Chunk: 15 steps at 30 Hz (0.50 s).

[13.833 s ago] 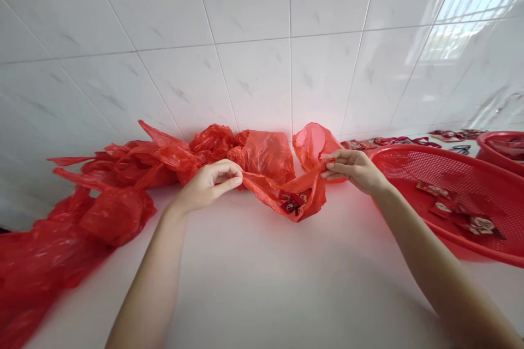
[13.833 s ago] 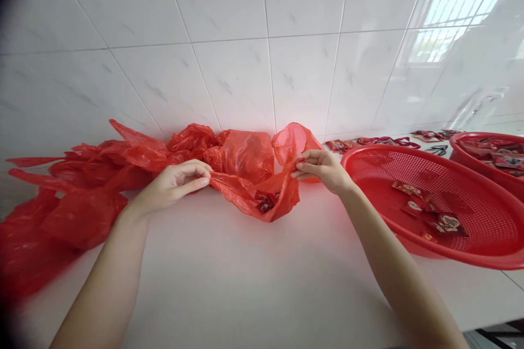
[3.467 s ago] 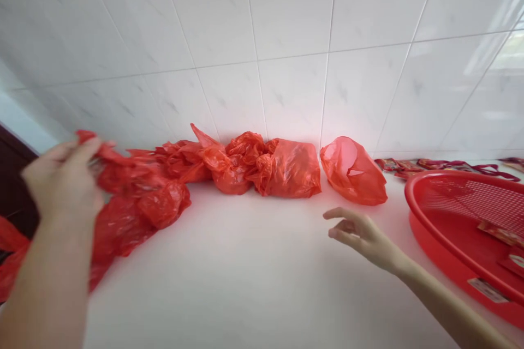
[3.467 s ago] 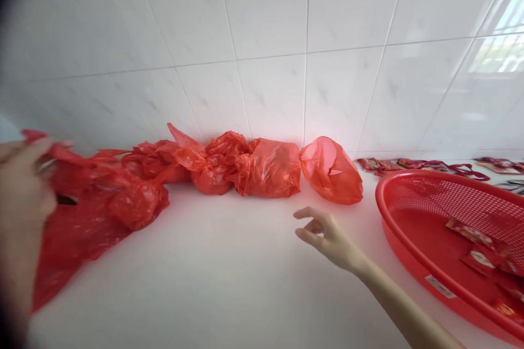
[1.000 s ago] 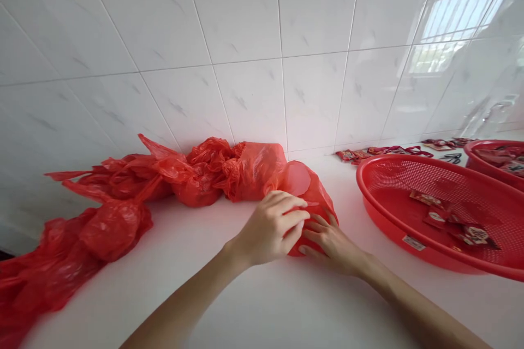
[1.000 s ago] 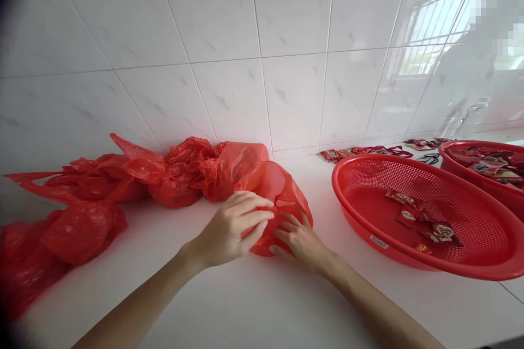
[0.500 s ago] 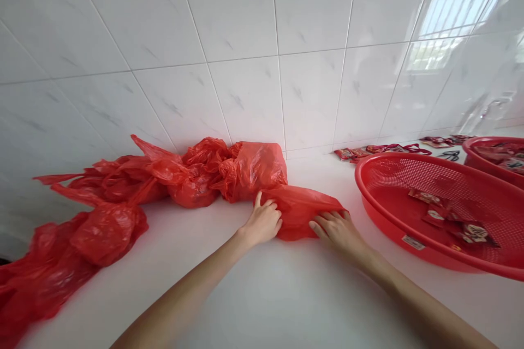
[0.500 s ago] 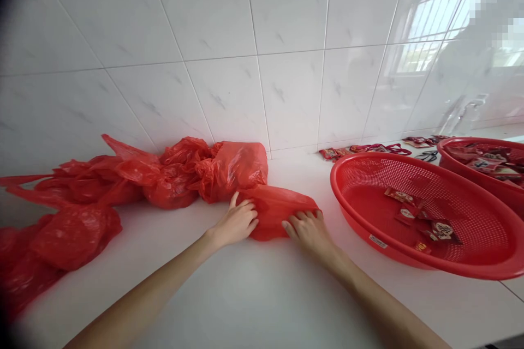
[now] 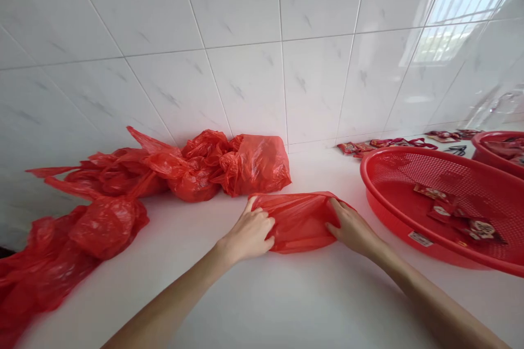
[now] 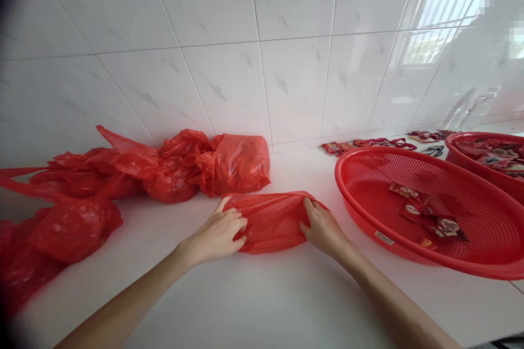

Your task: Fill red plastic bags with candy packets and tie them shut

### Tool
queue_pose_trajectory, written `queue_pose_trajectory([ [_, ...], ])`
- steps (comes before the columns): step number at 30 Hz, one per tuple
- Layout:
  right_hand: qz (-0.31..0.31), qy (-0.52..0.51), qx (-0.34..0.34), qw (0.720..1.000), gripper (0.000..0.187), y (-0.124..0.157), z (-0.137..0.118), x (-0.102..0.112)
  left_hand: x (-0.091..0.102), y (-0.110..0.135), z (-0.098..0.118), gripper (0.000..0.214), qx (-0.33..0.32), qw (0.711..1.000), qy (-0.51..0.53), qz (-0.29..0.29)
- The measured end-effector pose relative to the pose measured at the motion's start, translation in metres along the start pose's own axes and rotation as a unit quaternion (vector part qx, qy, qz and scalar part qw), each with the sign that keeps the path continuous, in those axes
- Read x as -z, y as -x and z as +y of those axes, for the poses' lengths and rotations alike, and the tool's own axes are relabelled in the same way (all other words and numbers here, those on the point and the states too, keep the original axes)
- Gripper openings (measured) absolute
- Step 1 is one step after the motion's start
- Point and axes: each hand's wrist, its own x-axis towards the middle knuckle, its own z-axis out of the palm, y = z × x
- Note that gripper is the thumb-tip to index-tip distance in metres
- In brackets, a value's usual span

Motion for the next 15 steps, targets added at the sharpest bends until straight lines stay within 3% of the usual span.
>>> queue_pose_trajectory([
  [4,0.031,0.027,0.011,0.999,0.03,-0.006,0.005,-0.002,-0.026,0.005,0.016,0.022,-0.063,0.99,0.079,0.101],
  [9,0.078,0.031,0.062,0.995,0.025,-0.002,-0.02,0.004,-0.06,0.005,0.017,0.022,-0.073,0.974,0.155,0.148],
  [12,0.154,-0.024,0.181,0.971,0.03,0.006,-0.037,0.039,-0.069,0.003,0.01,0.025,-0.071,0.974,0.156,0.151],
  [15,0.195,-0.005,0.156,0.968,0.029,0.006,-0.029,0.1,-0.074,0.0,0.004,0.026,-0.083,0.974,0.142,0.155],
])
